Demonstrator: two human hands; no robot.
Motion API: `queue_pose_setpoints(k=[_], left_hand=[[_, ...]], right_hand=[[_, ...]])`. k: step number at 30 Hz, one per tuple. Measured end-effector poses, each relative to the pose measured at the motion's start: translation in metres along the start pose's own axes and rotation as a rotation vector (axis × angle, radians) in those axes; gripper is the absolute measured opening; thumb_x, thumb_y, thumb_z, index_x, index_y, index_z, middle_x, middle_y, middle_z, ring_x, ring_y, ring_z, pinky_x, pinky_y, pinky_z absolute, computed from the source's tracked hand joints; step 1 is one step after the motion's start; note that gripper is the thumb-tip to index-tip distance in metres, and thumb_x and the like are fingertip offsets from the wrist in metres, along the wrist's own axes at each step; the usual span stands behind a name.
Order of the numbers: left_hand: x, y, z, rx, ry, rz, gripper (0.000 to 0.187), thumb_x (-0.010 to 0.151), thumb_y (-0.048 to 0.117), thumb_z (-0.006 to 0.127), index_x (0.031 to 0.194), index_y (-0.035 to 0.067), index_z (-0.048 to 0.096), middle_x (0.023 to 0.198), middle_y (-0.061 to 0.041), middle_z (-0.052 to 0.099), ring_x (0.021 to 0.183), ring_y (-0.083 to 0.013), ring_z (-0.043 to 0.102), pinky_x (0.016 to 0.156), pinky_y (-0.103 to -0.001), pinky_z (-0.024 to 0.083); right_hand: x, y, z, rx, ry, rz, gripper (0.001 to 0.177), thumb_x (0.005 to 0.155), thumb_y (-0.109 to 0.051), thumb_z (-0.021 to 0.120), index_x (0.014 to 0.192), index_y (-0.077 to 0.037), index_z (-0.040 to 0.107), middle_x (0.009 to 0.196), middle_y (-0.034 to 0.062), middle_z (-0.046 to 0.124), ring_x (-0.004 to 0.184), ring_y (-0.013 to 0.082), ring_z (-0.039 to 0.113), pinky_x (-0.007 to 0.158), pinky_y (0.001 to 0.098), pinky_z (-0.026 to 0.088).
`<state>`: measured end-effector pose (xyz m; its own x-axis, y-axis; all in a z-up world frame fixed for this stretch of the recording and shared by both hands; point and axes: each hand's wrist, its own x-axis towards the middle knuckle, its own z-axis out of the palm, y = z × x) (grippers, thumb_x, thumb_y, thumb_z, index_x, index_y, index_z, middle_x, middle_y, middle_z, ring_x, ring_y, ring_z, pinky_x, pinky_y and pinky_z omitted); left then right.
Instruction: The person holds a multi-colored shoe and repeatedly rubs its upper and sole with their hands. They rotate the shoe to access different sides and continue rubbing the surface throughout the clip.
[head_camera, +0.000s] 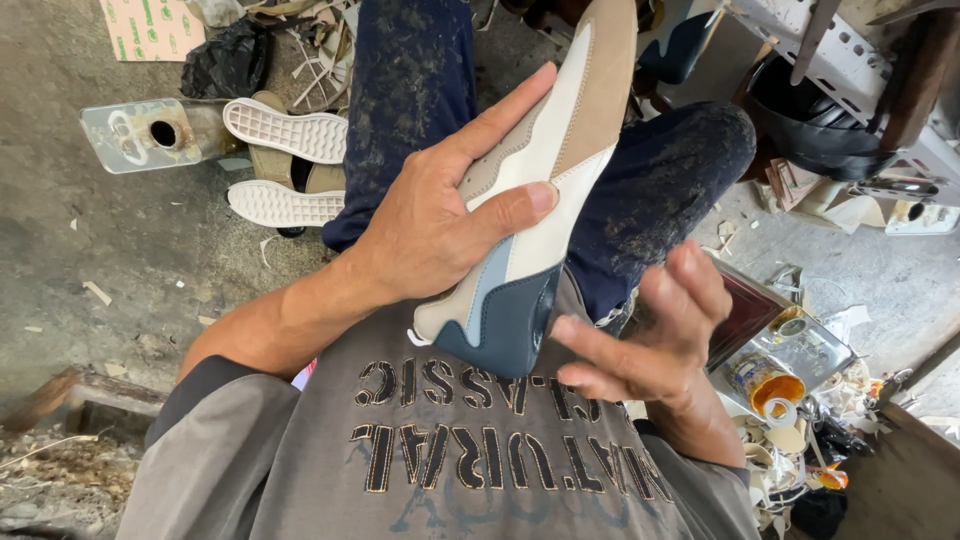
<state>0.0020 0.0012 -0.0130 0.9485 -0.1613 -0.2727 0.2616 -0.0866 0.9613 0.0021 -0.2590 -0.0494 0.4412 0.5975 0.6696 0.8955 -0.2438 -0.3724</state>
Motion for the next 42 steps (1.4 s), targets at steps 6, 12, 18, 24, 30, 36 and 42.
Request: queue_pose_setpoints(k=[6, 12, 18, 24, 30, 36, 42], left_hand=[[0.001, 0.003, 0.002, 0.044, -0.012, -0.003, 0.065, 0.101, 0.046, 0.059, 0.158, 0.031, 0.033, 0.158, 0.000, 0.060, 0.105, -0.0038, 0.069, 0.084, -0.018, 0.054], [0.004, -0.004, 0.002, 0.036, 0.002, -0.002, 0.064, 0.101, 0.041, 0.062, 0.157, 0.028, 0.035, 0.165, -0.003, 0.050, 0.140, -0.0093, 0.058, 0.109, -0.021, 0.046], [0.014, -0.006, 0.003, -0.119, -0.031, -0.197, 0.069, 0.091, 0.049, 0.059, 0.155, 0.029, 0.040, 0.147, 0.002, 0.064, 0.110, -0.0054, 0.064, 0.090, -0.019, 0.051], [0.021, -0.011, 0.007, -0.184, -0.053, -0.413, 0.078, 0.081, 0.056, 0.059, 0.153, 0.032, 0.043, 0.149, 0.000, 0.062, 0.099, -0.0050, 0.068, 0.077, -0.018, 0.054], [0.020, -0.015, 0.009, -0.182, -0.054, -0.400, 0.077, 0.082, 0.056, 0.058, 0.153, 0.030, 0.043, 0.154, -0.002, 0.058, 0.115, -0.0078, 0.067, 0.089, -0.020, 0.053], [0.023, -0.021, 0.009, -0.209, -0.066, -0.415, 0.078, 0.082, 0.057, 0.058, 0.153, 0.026, 0.044, 0.163, -0.005, 0.046, 0.142, -0.0142, 0.051, 0.109, -0.026, 0.040], [0.019, -0.015, 0.009, -0.186, -0.049, -0.360, 0.077, 0.084, 0.053, 0.059, 0.154, 0.027, 0.042, 0.156, -0.002, 0.055, 0.122, -0.0075, 0.063, 0.096, -0.021, 0.049]], right_hand=[[-0.001, -0.006, -0.005, 0.088, -0.206, 0.116, 0.047, 0.104, -0.068, 0.044, 0.124, -0.036, 0.073, 0.149, 0.0220, 0.039, 0.145, 0.0408, 0.029, 0.121, 0.0616, 0.037], [-0.010, -0.002, -0.007, 0.239, -0.232, 0.105, 0.038, 0.104, -0.066, 0.052, 0.123, -0.041, 0.073, 0.159, 0.0161, 0.033, 0.152, 0.0355, 0.027, 0.128, 0.0545, 0.031], [-0.013, 0.000, 0.009, 0.096, -0.032, -0.067, 0.024, 0.106, -0.062, 0.059, 0.124, -0.050, 0.068, 0.164, 0.0061, 0.032, 0.150, 0.0254, 0.035, 0.124, 0.0443, 0.033], [0.000, 0.010, 0.010, 0.114, 0.096, -0.042, 0.039, 0.103, -0.056, 0.053, 0.112, -0.026, 0.077, 0.162, 0.0151, 0.036, 0.150, 0.0318, 0.034, 0.125, 0.0426, 0.031], [-0.002, 0.007, -0.001, 0.251, -0.211, 0.063, 0.044, 0.104, -0.066, 0.049, 0.125, -0.034, 0.072, 0.156, 0.0202, 0.039, 0.149, 0.0378, 0.032, 0.126, 0.0567, 0.033], [-0.006, 0.007, -0.001, 0.145, -0.129, -0.039, 0.034, 0.106, -0.066, 0.054, 0.121, -0.041, 0.073, 0.161, 0.0077, 0.035, 0.150, 0.0276, 0.034, 0.125, 0.0472, 0.033], [-0.003, -0.001, -0.009, 0.191, -0.221, 0.016, 0.037, 0.106, -0.068, 0.051, 0.122, -0.042, 0.072, 0.158, 0.0094, 0.038, 0.148, 0.0303, 0.037, 0.126, 0.0511, 0.033]])
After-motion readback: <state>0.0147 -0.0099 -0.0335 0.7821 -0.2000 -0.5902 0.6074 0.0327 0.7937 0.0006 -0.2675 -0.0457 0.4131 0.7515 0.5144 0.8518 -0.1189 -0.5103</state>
